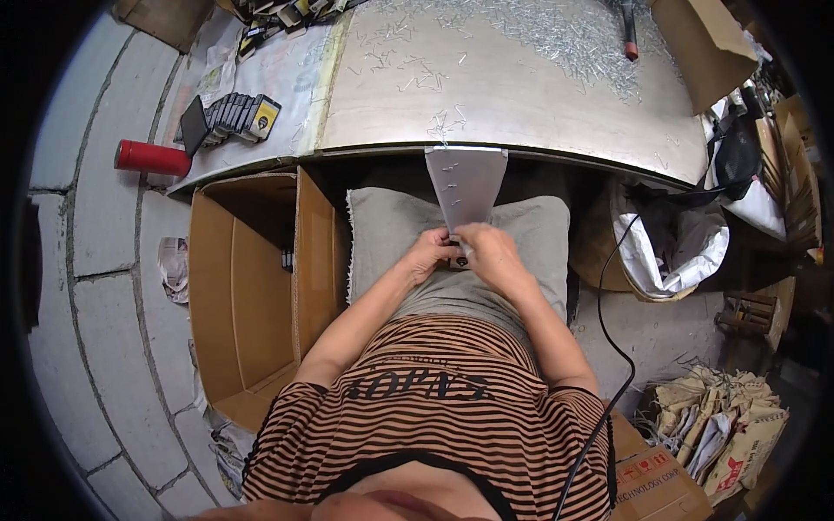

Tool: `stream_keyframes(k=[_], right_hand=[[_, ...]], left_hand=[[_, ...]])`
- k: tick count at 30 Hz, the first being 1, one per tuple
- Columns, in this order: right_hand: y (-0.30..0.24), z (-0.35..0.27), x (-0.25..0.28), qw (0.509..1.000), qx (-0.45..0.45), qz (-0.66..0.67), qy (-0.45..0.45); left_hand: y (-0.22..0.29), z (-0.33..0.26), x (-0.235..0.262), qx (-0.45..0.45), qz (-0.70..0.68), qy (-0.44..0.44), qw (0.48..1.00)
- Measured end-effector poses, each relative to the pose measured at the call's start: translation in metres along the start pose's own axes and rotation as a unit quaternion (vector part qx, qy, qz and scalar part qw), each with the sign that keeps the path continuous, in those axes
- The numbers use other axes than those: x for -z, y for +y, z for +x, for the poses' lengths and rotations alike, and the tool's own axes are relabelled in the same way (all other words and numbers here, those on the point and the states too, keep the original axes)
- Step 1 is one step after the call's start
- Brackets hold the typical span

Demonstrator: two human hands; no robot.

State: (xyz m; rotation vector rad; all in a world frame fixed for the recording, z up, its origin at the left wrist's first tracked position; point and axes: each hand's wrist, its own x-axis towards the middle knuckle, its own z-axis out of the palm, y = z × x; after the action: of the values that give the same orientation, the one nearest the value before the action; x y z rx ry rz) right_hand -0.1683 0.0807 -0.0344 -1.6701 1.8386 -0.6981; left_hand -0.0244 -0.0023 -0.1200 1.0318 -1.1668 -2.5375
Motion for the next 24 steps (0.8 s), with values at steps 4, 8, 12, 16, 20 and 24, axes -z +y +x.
stream_keyframes(k=[4, 8, 12, 16, 20, 24], right_hand=[[-0.018, 0.008, 0.017, 0.996, 0.018, 0.028, 0.078], [-0.008, 0.001, 0.04, 0.982, 0.011, 0.08, 0.171], [0.001, 0.003, 0.055, 0.959, -0.016, 0.279, 0.042], [-0.053, 0.021, 0.054, 0.777, 0.024, 0.627, -0.053], [-0.059, 0.028, 0.068, 0.757, 0.082, 0.648, -0.022], [-0.043, 0.021, 0.063, 0.87, 0.047, 0.485, 0.074]], left_hand=[[-0.022, -0.008, 0.011, 0.048, 0.088, -0.031, 0.995], [0.011, -0.035, -0.014, -0.109, 0.113, -0.029, 0.987], [0.06, -0.07, -0.041, -0.314, 0.079, 0.104, 0.94], [0.088, -0.085, -0.039, -0.535, 0.313, 0.091, 0.779], [0.099, -0.066, -0.05, -0.529, 0.394, 0.107, 0.744], [0.086, -0.064, -0.043, -0.484, 0.391, 0.125, 0.773]])
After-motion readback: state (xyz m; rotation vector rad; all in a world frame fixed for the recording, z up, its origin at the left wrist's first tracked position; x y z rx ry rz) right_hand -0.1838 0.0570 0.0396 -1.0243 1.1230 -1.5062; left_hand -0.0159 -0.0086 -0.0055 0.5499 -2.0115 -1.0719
